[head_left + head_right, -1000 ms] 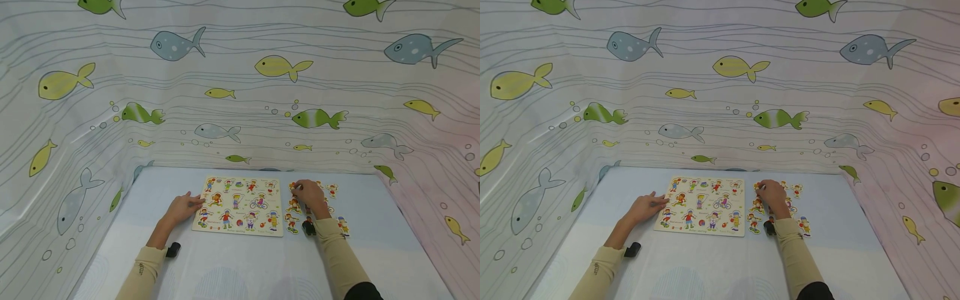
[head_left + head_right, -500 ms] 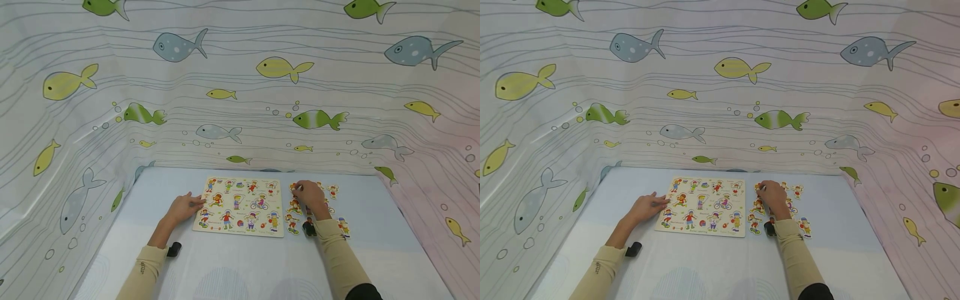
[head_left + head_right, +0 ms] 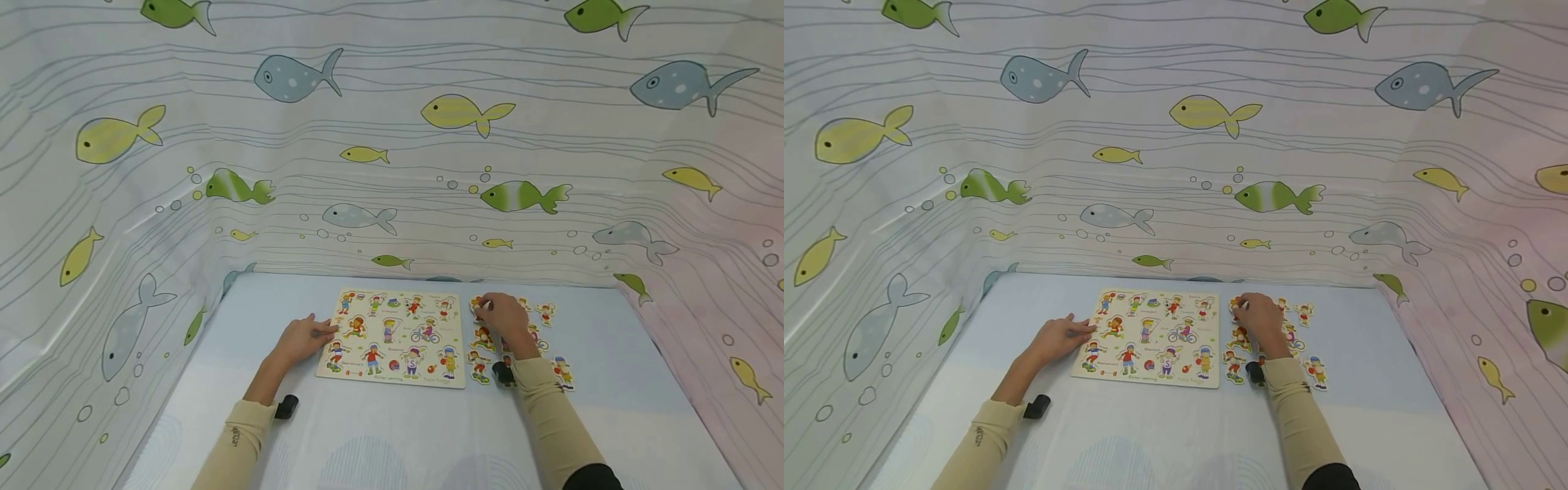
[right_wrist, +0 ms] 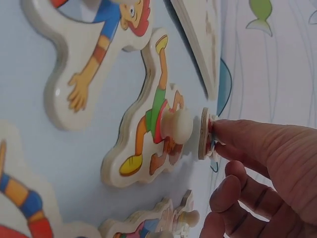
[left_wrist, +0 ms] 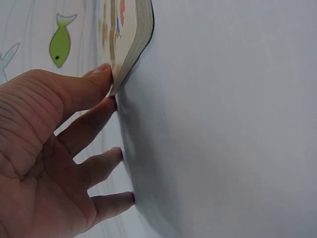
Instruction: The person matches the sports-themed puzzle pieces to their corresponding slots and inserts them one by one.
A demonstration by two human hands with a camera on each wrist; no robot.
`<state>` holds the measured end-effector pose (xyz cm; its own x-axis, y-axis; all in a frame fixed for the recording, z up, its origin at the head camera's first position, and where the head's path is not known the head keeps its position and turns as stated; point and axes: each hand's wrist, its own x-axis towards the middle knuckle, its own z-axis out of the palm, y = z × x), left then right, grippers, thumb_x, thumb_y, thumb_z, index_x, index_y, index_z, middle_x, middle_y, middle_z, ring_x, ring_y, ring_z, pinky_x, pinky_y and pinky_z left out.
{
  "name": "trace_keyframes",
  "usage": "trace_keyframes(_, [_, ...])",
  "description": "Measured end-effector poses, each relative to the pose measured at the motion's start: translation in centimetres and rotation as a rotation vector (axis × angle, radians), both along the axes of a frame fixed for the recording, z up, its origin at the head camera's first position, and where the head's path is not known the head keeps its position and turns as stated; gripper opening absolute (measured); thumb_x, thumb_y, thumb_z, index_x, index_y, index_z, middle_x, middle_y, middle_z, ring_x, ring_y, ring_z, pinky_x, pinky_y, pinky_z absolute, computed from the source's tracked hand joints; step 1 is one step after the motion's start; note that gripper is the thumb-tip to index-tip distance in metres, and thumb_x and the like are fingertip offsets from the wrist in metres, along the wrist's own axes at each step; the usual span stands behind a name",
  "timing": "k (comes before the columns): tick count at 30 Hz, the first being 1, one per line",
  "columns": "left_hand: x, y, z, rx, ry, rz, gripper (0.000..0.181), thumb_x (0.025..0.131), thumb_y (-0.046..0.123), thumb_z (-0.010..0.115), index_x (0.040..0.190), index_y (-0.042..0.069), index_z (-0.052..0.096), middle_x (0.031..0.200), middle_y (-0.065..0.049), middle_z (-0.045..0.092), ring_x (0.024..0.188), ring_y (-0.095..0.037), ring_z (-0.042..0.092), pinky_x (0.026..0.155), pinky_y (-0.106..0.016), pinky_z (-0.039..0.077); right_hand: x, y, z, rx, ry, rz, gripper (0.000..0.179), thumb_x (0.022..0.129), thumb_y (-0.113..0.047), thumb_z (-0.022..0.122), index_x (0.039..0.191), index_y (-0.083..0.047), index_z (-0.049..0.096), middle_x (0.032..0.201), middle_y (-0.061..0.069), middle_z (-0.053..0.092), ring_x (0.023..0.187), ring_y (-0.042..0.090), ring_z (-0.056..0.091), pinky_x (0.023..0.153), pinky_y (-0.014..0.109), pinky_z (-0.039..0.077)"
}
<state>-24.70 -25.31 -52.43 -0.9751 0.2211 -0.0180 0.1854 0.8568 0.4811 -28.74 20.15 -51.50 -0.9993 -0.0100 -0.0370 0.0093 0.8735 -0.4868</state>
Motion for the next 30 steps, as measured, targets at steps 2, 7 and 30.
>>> trace_keyframes(2, [0.0, 0.0, 0.1, -0.002, -0.002, -0.003, 0.026, 0.092, 0.026, 0.071, 0.116, 0.015, 0.074, 0.129, -0.006, 0.062, 0.135, -0.046, 0.038, 0.111, -0.063, 0.026, -0.1, -0.2, 0.0, 0.002, -0.007, -0.007, 0.024, 0.092, -0.030, 0.069, 0.107, -0.012, 0.072, 0.083, 0.003, 0.064, 0.064, 0.020, 0.055, 0.050, 0.033, 0.045])
trace_keyframes(7, [0.1, 0.1, 0.2, -0.012, 0.002, -0.006, 0.026, 0.092, 0.026, 0.071, 0.116, 0.015, 0.074, 0.129, -0.006, 0.062, 0.134, -0.046, 0.039, 0.110, -0.063, 0.027, -0.2, -0.7, 0.3, -0.014, -0.001, -0.007, 0.024, 0.091, -0.030, 0.070, 0.107, -0.012, 0.072, 0.082, 0.003, 0.064, 0.062, 0.019, 0.055, 0.049, 0.032, 0.045])
trace_keyframes(30, [0.3, 0.2, 0.3, -0.016, 0.001, -0.003, 0.027, 0.092, 0.026, 0.071, 0.116, 0.015, 0.074, 0.129, -0.007, 0.062, 0.134, -0.046, 0.039, 0.110, -0.062, 0.027, -0.3, -3.8, 1.2, -0.067, 0.040, 0.061, 0.021, 0.092, -0.029, 0.070, 0.104, -0.012, 0.074, 0.078, 0.001, 0.064, 0.058, 0.018, 0.053, 0.044, 0.030, 0.041])
